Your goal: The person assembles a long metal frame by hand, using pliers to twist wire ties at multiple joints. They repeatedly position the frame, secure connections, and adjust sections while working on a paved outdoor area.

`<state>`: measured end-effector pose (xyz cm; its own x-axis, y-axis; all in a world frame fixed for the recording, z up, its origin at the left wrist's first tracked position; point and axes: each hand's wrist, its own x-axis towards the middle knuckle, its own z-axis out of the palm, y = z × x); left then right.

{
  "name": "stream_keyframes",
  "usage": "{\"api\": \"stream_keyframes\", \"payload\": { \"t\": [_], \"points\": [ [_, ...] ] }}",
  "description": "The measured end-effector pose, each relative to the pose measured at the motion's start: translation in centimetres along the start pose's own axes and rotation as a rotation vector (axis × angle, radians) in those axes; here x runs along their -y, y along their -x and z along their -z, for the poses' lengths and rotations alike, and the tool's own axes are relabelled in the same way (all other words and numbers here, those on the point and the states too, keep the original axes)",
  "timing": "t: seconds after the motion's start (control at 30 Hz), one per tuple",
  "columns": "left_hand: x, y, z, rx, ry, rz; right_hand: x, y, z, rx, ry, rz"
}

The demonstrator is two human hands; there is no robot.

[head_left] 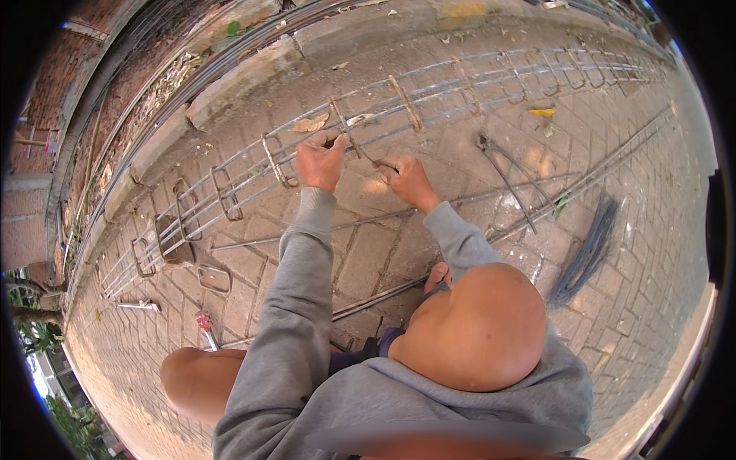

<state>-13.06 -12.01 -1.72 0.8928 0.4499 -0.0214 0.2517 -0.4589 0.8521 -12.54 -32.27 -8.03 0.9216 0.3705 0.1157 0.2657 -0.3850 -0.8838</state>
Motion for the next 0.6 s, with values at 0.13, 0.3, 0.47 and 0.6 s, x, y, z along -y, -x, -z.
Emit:
{"api": "stream_keyframes", "payload": {
  "t": [0.13,0.3,0.47,0.6],
  "points": [
    [1.8,1.6,1.1,0.007,-0.160,-0.519,2.1,0.9,0.6,0.087,-0.183,-0.270],
    [3.4,2.6,1.0,0.040,-0.286,-0.809,3.8,1.9,0.2,0.112,-0.449,-0.297],
    [3.7,2.9,-0.2,-0.044,-0.381,-0.892,3.7,2.7,-0.9,0.017,-0.360,-0.191],
    [4.3,2.4,-0.5,-0.068,-0.421,-1.032,4.6,4.1,-2.8,-0.129,-0.269,-0.183]
  ]
}}
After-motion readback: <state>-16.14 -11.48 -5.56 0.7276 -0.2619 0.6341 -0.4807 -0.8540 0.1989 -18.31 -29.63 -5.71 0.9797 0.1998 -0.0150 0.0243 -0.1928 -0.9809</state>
